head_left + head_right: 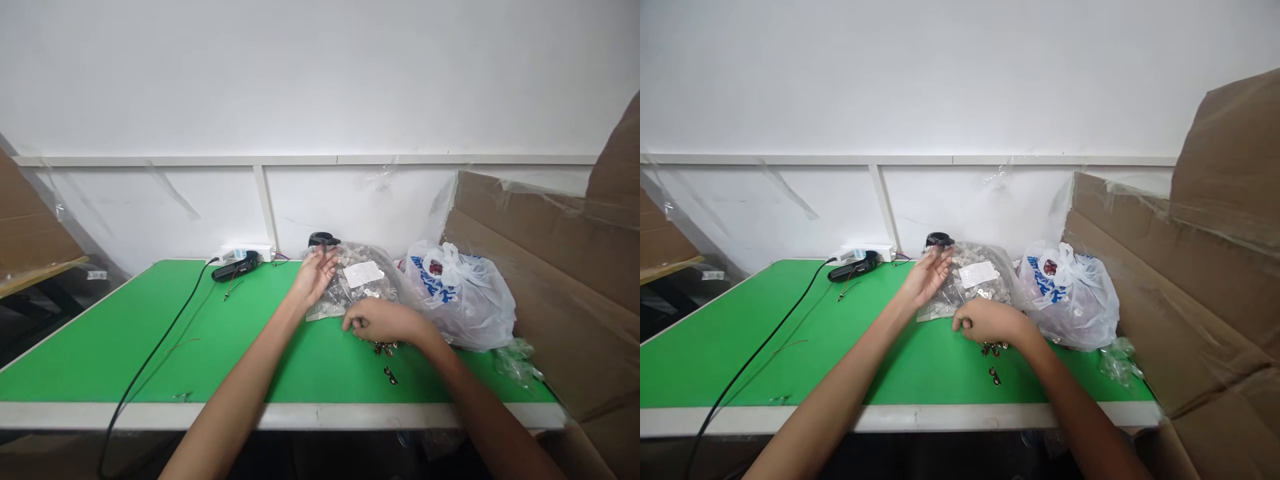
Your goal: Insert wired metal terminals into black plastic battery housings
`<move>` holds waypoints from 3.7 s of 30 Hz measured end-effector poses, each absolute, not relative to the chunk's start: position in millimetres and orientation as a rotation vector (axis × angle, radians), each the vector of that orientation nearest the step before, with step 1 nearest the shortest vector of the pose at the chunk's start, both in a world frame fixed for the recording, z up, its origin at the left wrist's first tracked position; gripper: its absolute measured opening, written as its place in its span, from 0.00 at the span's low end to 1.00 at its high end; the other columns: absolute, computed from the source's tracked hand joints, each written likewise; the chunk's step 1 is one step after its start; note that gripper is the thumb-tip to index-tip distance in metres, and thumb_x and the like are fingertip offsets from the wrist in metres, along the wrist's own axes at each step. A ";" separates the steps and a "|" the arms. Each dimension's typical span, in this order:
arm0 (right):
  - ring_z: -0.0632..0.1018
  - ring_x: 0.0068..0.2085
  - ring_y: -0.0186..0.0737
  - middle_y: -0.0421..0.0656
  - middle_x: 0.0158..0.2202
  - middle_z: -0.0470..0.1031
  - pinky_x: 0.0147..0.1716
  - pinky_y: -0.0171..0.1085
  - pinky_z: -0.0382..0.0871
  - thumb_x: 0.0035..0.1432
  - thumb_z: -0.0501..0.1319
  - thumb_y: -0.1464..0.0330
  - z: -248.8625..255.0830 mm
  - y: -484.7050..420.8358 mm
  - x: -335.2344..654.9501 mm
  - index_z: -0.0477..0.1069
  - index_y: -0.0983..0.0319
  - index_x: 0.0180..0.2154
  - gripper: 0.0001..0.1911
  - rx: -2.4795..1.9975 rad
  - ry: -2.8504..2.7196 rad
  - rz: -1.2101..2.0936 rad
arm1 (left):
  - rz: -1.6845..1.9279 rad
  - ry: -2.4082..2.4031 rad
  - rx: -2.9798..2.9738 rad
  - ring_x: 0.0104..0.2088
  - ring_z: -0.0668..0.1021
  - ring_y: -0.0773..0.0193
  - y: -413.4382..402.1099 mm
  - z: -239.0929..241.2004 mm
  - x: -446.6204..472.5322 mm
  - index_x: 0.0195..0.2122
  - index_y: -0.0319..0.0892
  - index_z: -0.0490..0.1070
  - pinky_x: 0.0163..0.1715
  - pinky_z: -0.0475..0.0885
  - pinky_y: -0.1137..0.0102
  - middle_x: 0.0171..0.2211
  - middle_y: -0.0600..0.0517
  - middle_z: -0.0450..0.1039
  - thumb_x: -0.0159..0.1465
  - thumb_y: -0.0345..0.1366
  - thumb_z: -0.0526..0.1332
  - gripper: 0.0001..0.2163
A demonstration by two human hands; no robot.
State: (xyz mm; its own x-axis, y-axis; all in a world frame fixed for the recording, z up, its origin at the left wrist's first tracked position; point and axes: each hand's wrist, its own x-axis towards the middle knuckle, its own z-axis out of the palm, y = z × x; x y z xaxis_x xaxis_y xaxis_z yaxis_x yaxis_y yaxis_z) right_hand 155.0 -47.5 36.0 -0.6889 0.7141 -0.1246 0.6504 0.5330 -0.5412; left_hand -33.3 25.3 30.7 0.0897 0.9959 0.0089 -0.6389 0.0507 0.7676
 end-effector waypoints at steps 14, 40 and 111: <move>0.75 0.34 0.39 0.41 0.34 0.78 0.35 0.37 0.69 0.58 0.61 0.72 34.2 -24.6 172.1 0.81 0.60 0.41 0.12 -1.025 -2.175 0.840 | 1.327 1.071 0.700 0.24 0.77 0.61 19.4 39.9 -43.2 0.38 0.40 0.73 0.23 0.70 0.69 0.31 0.43 0.78 0.69 0.43 0.49 0.16; 0.72 0.31 0.36 0.41 0.32 0.77 0.30 0.37 0.67 0.60 0.67 0.59 26.5 -13.5 172.5 0.82 0.61 0.47 0.17 -0.998 -1.755 0.998 | 1.240 1.749 1.537 0.43 0.85 0.48 14.7 72.9 -104.7 0.56 0.36 0.73 0.44 0.78 0.61 0.54 0.33 0.79 0.59 0.25 0.63 0.22; 0.76 0.48 0.46 0.46 0.47 0.73 0.45 0.43 0.76 0.58 0.72 0.63 12.1 -0.7 168.3 0.85 0.53 0.38 0.05 -0.931 -1.667 0.553 | 1.040 0.771 1.063 0.30 0.86 0.66 4.9 28.2 -17.4 0.39 0.36 0.77 0.30 0.79 0.79 0.37 0.43 0.85 0.72 0.32 0.66 0.04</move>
State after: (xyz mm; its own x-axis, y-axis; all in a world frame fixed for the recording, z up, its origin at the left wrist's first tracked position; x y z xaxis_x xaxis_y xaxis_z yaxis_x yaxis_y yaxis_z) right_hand 168.3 -0.7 12.1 -0.0974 0.8062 0.5835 0.2974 0.5831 -0.7560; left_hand -17.4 4.9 28.2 0.3410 0.9398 -0.0228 -0.2950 0.1299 0.9466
